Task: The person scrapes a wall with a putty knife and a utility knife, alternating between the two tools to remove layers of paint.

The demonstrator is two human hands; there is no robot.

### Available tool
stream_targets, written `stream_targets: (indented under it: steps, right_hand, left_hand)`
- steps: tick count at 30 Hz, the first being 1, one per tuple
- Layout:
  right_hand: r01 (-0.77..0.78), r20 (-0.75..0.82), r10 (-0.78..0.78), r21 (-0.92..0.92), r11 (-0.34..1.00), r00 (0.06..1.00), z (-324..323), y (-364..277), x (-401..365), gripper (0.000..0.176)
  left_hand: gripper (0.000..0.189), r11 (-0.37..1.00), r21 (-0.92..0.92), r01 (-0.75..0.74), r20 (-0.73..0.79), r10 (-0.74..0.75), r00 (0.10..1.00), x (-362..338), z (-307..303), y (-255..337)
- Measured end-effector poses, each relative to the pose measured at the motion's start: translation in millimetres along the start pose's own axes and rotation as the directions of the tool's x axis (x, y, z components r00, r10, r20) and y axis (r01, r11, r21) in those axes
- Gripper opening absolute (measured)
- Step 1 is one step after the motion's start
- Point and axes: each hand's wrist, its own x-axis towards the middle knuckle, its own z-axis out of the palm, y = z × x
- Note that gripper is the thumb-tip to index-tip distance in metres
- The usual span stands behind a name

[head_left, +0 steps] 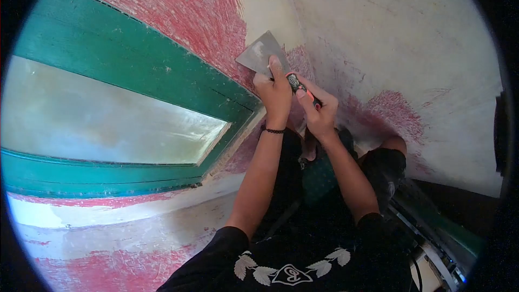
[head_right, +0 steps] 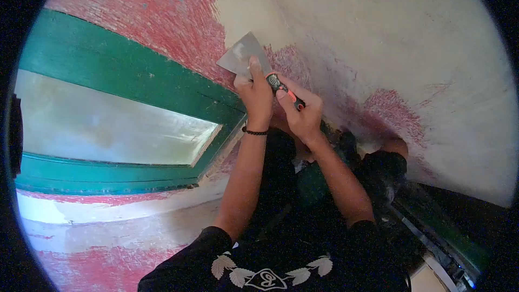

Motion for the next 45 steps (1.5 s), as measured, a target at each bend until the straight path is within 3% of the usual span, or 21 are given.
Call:
stream_targets:
  steps: [3,6,9,14,18,21,24,30,33,36,39,42,45]
  right_hand:
    - [0.061,0.006,-0.061,-0.046,0.997,0.998,-5,3,-2,0.032]
    - [0.054,0.012,-0.054,-0.011,0.998,0.998,0,23,-20,0.033]
    - [0.032,0.004,-0.032,-0.008,0.999,0.999,6,47,-34,0.035]
    - [-0.003,0.019,0.003,-0.002,1.0,1.0,1,16,-12,0.031]
    - [-0.04,0.054,0.039,0.019,0.999,0.998,-15,5,-1,0.029]
    - [0.0,0.06,0.0,-0.009,1.0,0.998,-17,21,-5,0.031]
    - [0.017,0.017,-0.018,0.059,0.998,1.0,0,31,-20,0.032]
    - [-0.072,0.001,0.072,0.016,0.997,0.997,-4,9,-2,0.033]
    - [-0.095,-0.012,0.095,0.013,0.995,0.995,-6,10,-1,0.033]
    - [0.016,-0.013,-0.015,0.023,1.0,1.0,-2,25,-12,0.034]
    - [-0.039,-0.006,0.04,0.122,0.992,0.999,5,40,-27,0.034]
    - [-0.047,-0.007,0.048,0.113,0.993,0.999,4,30,-22,0.034]
    - [-0.083,0.013,0.083,0.079,0.993,0.997,-9,13,-4,0.032]
  left_hand:
    - [0.05,0.999,0.032,0.035,-0.008,-0.034,0.999,-7,0,-6]
    - [0.048,0.998,-0.017,-0.054,-0.143,0.051,0.988,-18,-1,-32]
    - [0.046,0.983,-0.087,0.164,-0.038,-0.167,0.985,-26,-14,-36]
    - [0.046,0.988,-0.008,0.156,0.022,-0.155,0.988,-10,-9,-16]
    - [0.048,0.985,-0.059,0.161,-0.058,-0.165,0.985,-8,9,-17]
    - [0.049,0.954,-0.156,0.255,0.022,-0.254,0.967,-15,3,-30]
    - [0.051,0.951,-0.203,0.233,-0.028,-0.243,0.97,-22,-2,-28]
    - [0.052,0.989,0.043,0.142,0.02,-0.143,0.99,3,1,-11]
    - [0.05,0.987,-0.042,0.158,-0.08,-0.161,0.984,1,14,-3]
    - [0.047,0.958,-0.118,0.26,0.056,-0.255,0.965,-8,2,-12]
    - [0.044,0.955,-0.18,0.236,-0.022,-0.244,0.97,-20,-2,-27]
    - [0.043,0.96,-0.061,0.272,0.048,-0.269,0.962,-17,-8,-26]
    - [0.042,0.943,-0.108,0.316,0.0,-0.318,0.948,-5,9,-26]
